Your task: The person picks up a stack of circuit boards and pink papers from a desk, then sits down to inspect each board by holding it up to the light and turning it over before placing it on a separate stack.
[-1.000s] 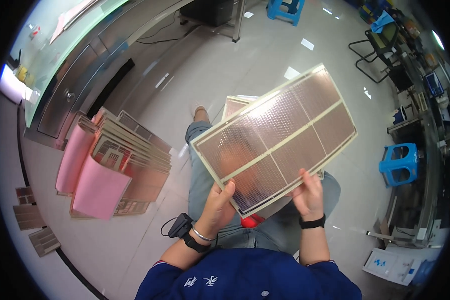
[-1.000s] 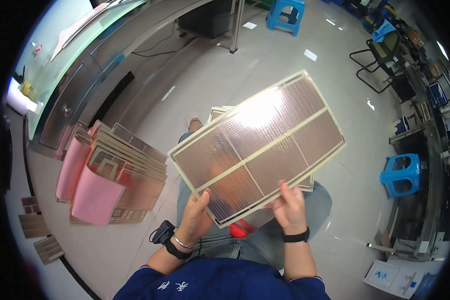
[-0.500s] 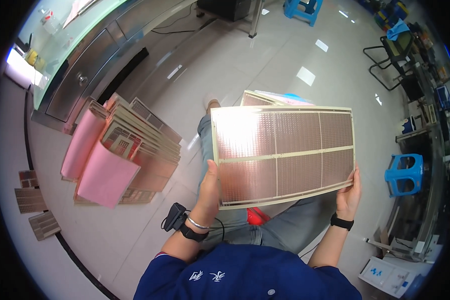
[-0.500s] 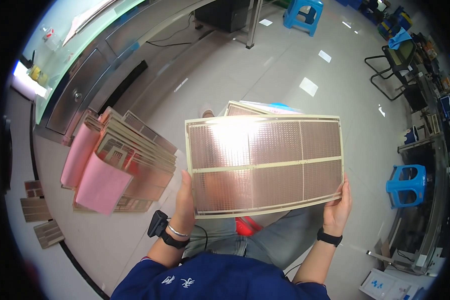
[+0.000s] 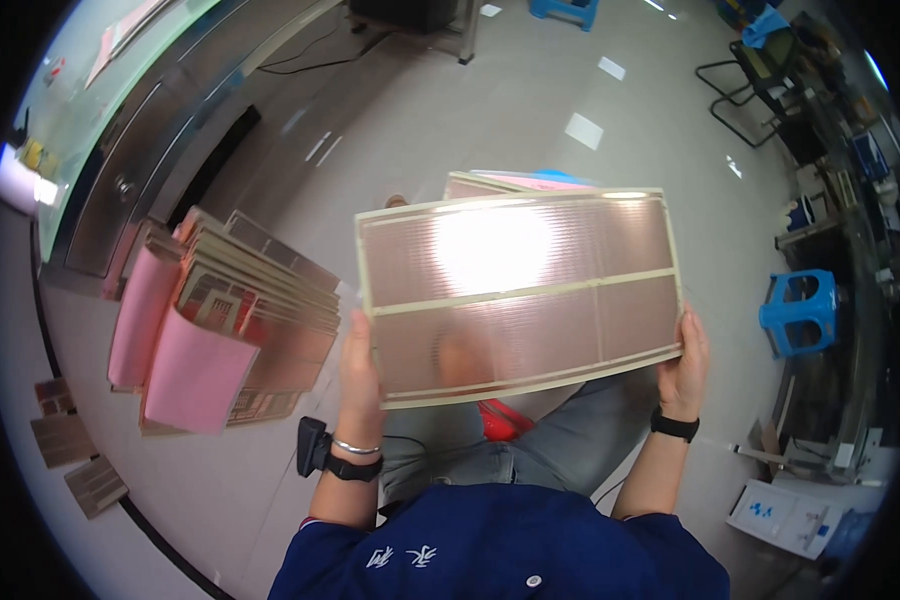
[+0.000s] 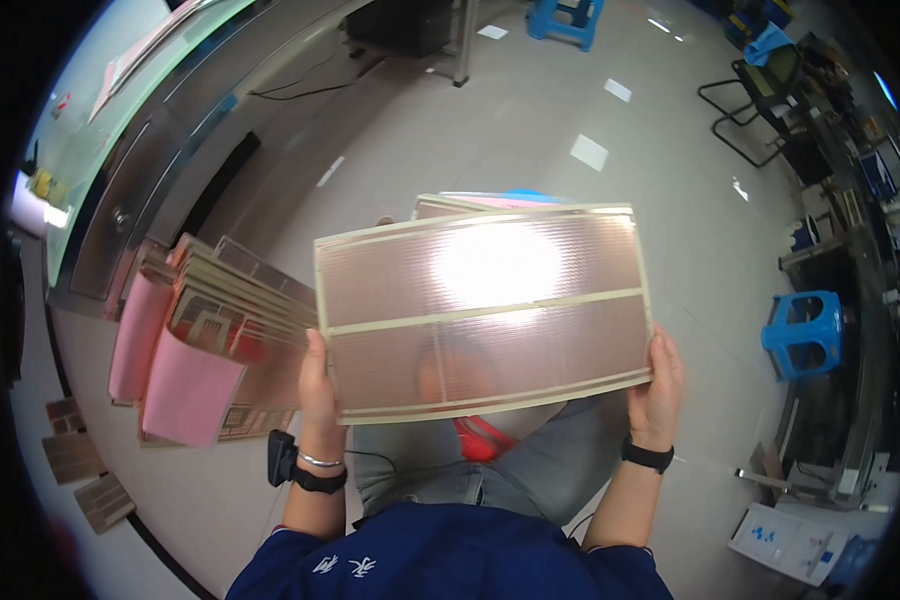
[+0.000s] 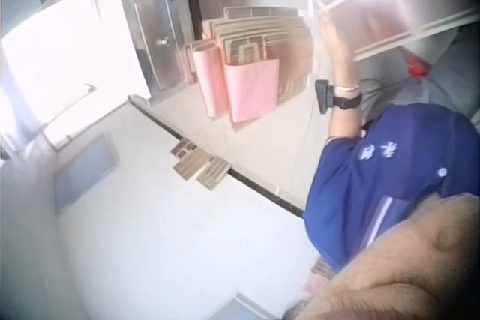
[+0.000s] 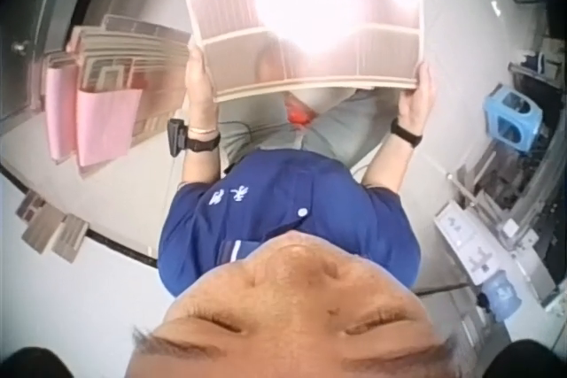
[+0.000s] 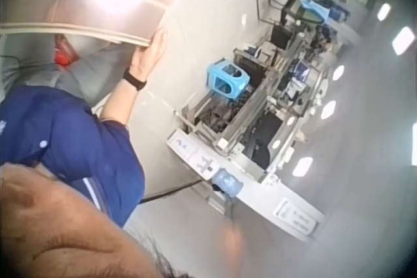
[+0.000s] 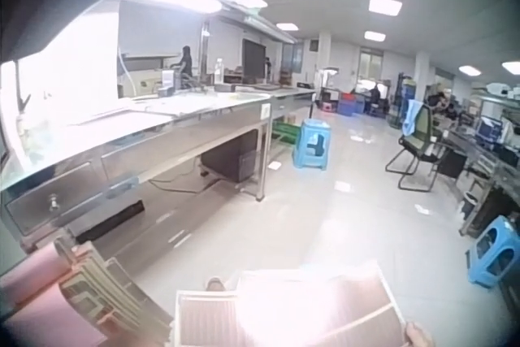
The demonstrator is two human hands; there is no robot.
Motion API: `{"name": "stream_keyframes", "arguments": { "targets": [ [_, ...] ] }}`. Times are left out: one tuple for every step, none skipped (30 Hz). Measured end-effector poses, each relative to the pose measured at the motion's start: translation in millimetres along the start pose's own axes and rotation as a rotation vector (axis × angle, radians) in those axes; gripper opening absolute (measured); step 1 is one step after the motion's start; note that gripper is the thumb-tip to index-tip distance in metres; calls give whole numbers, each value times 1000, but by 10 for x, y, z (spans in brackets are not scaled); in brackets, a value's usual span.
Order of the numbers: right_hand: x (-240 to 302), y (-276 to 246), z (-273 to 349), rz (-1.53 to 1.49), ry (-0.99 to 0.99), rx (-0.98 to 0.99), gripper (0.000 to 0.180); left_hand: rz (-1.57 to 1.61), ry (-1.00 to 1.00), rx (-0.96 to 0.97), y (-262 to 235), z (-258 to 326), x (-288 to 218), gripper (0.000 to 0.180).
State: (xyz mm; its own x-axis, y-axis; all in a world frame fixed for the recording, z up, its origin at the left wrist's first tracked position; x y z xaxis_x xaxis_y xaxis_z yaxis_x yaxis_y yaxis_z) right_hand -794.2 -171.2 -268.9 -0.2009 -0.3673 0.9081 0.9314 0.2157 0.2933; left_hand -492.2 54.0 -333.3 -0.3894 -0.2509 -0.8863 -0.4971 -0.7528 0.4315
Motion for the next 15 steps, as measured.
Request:
{"name": "stream_keyframes", "arguments": {
  "targets": [
    [6,-19,14,3,-14,-23,33,8,-12,23,-2,-16,5,54],
    [-11,-30,17,15,-9,14,33,3,11,-7,-17,-29,-21,51],
    [-30,-18,18,24,0,57,32,-7,39,-41,-46,-33,-55,49],
    [-26,-3,29,26,-5,44,32,-1,29,-20,-57,-48,-54,49],
    [-7,0,40,27,-16,24,32,9,42,-17,-76,-62,-56,48],
    [6,30,52,41,-26,60,32,18,55,-16,-97,-72,-60,47],
    [17,66,63,56,-36,96,33,20,46,2,-94,-81,-52,47],
    [33,93,74,22,-51,75,30,34,62,0,-92,-92,-51,47],
    [38,97,76,22,-59,58,30,49,79,-4,-107,-100,-50,47],
    [40,107,79,12,-54,81,30,75,82,5,-143,-111,-30,45],
    [40,115,85,3,-49,104,30,76,73,19,-123,-108,-21,45],
    [43,114,84,2,-55,92,30,81,90,-5,-105,-108,-36,44],
    [44,123,83,-1,-52,103,30,86,106,-31,-96,-111,-40,43],
    [46,123,83,-4,-49,115,30,87,101,-21,-95,-122,-20,43],
    [54,115,95,-5,-57,110,30,88,119,-14,-109,-127,-24,42]
  ]
}}
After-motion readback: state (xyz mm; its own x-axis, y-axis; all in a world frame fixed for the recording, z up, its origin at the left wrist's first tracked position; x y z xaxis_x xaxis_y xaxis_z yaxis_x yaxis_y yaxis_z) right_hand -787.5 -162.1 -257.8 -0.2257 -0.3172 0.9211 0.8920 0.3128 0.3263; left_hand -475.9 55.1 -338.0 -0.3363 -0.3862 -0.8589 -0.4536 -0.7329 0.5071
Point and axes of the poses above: each hand's wrist, its own z-axis away from the middle knuckle, its own y-axis out of the palm, x = y × z, the point moved 4 cm from there along -z, towards the middle knuckle, and after that the axes turned 9 degrees about y, right-handed, at the moved point
